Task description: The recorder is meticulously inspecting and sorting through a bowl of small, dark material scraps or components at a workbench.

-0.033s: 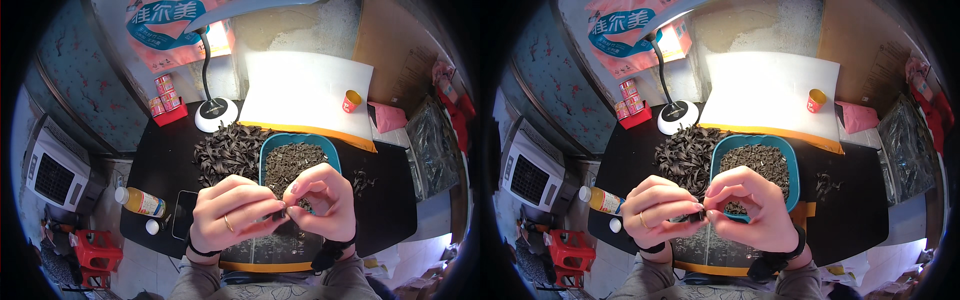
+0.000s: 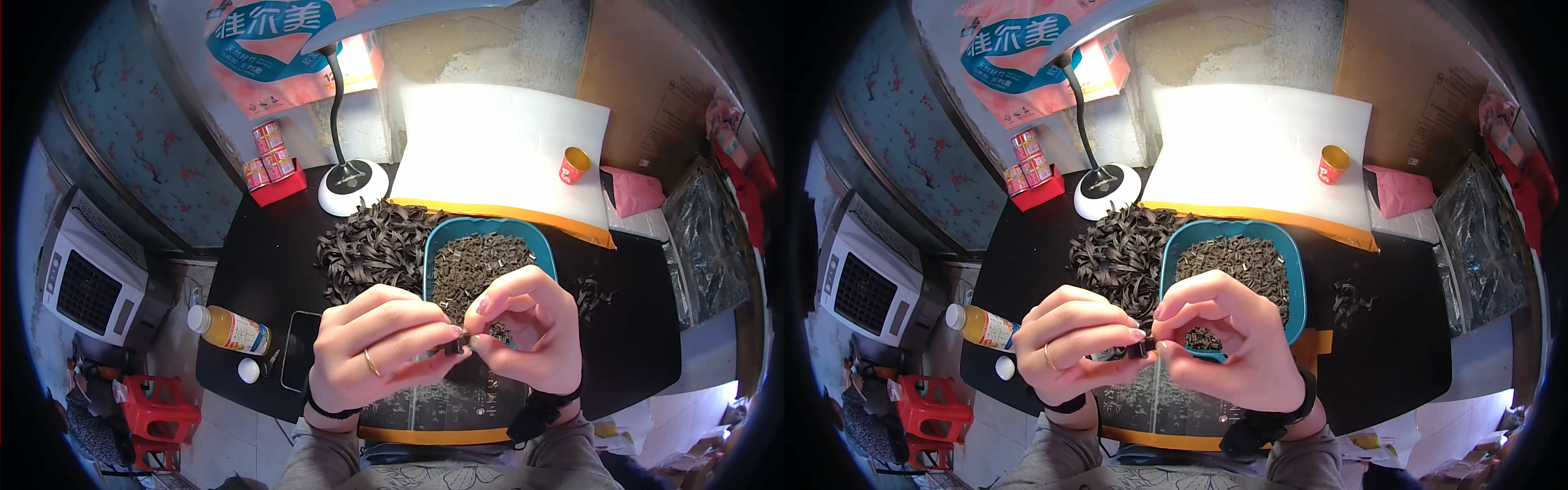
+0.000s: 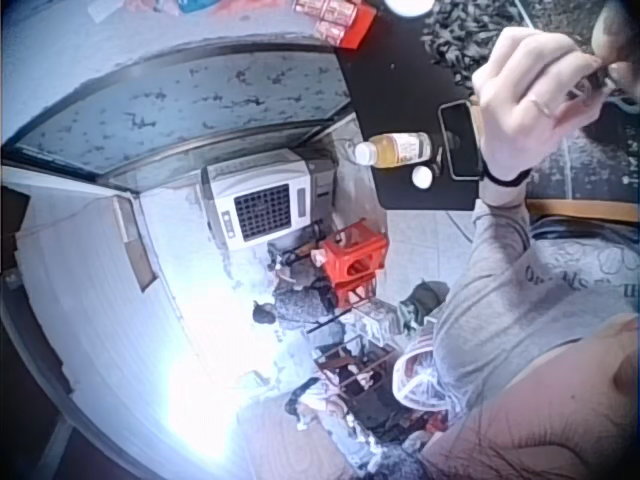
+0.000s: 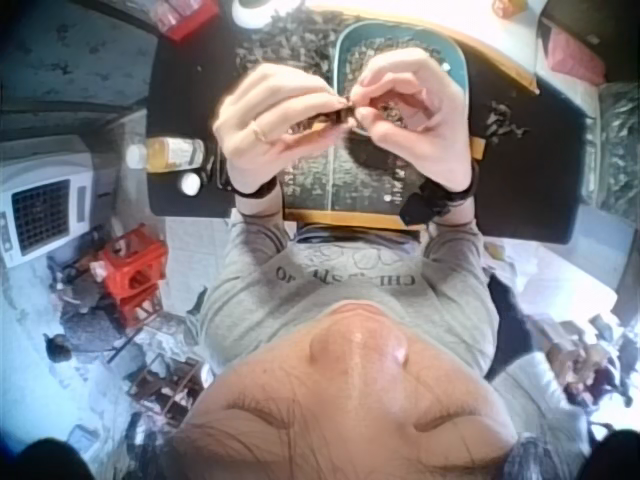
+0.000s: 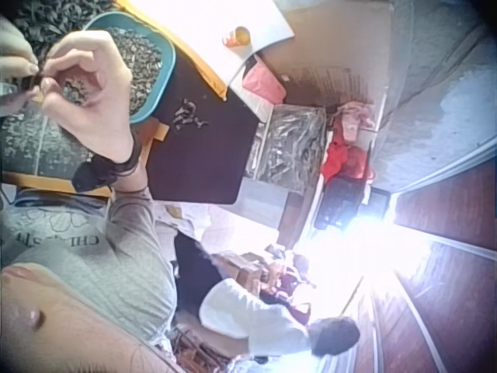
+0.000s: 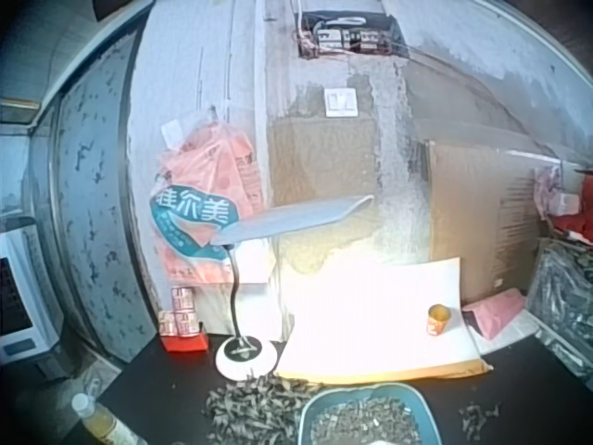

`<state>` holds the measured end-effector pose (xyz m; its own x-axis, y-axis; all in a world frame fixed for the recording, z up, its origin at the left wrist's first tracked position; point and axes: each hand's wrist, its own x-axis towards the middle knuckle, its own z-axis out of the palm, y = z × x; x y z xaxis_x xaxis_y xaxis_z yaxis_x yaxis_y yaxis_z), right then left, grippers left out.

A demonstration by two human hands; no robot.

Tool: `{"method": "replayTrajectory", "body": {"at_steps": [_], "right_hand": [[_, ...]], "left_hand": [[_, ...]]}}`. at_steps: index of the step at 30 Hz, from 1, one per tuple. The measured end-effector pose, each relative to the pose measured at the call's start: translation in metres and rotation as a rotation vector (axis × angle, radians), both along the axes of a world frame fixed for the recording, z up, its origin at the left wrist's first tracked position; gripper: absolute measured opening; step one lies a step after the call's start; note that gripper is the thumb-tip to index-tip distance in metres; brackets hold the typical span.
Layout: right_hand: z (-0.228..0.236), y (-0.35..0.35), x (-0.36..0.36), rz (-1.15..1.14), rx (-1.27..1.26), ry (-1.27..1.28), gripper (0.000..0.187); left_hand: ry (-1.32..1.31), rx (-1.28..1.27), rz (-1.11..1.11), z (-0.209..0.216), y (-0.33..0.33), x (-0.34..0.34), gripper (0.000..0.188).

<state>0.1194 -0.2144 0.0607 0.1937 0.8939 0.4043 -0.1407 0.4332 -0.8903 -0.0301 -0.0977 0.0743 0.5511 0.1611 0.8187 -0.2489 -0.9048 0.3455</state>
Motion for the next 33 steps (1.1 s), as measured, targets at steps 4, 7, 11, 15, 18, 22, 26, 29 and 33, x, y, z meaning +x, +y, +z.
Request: {"method": "replayTrajectory", "body": {"at_steps": [4, 7, 11, 15, 18, 22, 26, 29, 33], "right_hand": [[0.0000, 0.0008, -0.0016, -0.149, 0.040, -0.118, 0.032], [-0.0016, 0.0024, -0.0021, -0.216, 0.083, -0.166, 0.031], [-0.0021, 0.0037, -0.0052, -0.297, 0.099, -0.256, 0.030], [-0.0020, 0.0031, -0.0052, -0.318, 0.096, -0.281, 0.031], [-0.0028, 0.0041, -0.0062, -0.333, 0.110, -0.293, 0.031], [-0.0029, 0.0036, -0.0056, -0.356, 0.127, -0.311, 0.032], [-0.0012, 0.0016, -0.0055, -0.363, 0.125, -0.316, 0.032], [-0.0016, 0.0009, -0.0045, -0.359, 0.125, -0.329, 0.031], [-0.0014, 0.0011, -0.0040, -0.342, 0.128, -0.331, 0.032]], "left_hand": [[-0.008, 0.048, 0.107, -0.0020, 0.0006, 0.0007, 0.029], [0.030, 0.063, 0.114, -0.0020, 0.0011, -0.0006, 0.028], [0.073, 0.082, 0.121, -0.0018, 0.0020, -0.0014, 0.028], [0.094, 0.082, 0.121, -0.0016, 0.0021, -0.0017, 0.028], [0.114, 0.087, 0.150, -0.0014, 0.0021, -0.0038, 0.028], [0.125, 0.095, 0.164, -0.0030, 0.0029, -0.0039, 0.028], [0.134, 0.109, 0.169, -0.0023, 0.0029, -0.0038, 0.027], [0.132, 0.128, 0.165, -0.0022, 0.0024, -0.0039, 0.027], [0.134, 0.130, 0.170, -0.0011, 0.0027, -0.0043, 0.027]]}}
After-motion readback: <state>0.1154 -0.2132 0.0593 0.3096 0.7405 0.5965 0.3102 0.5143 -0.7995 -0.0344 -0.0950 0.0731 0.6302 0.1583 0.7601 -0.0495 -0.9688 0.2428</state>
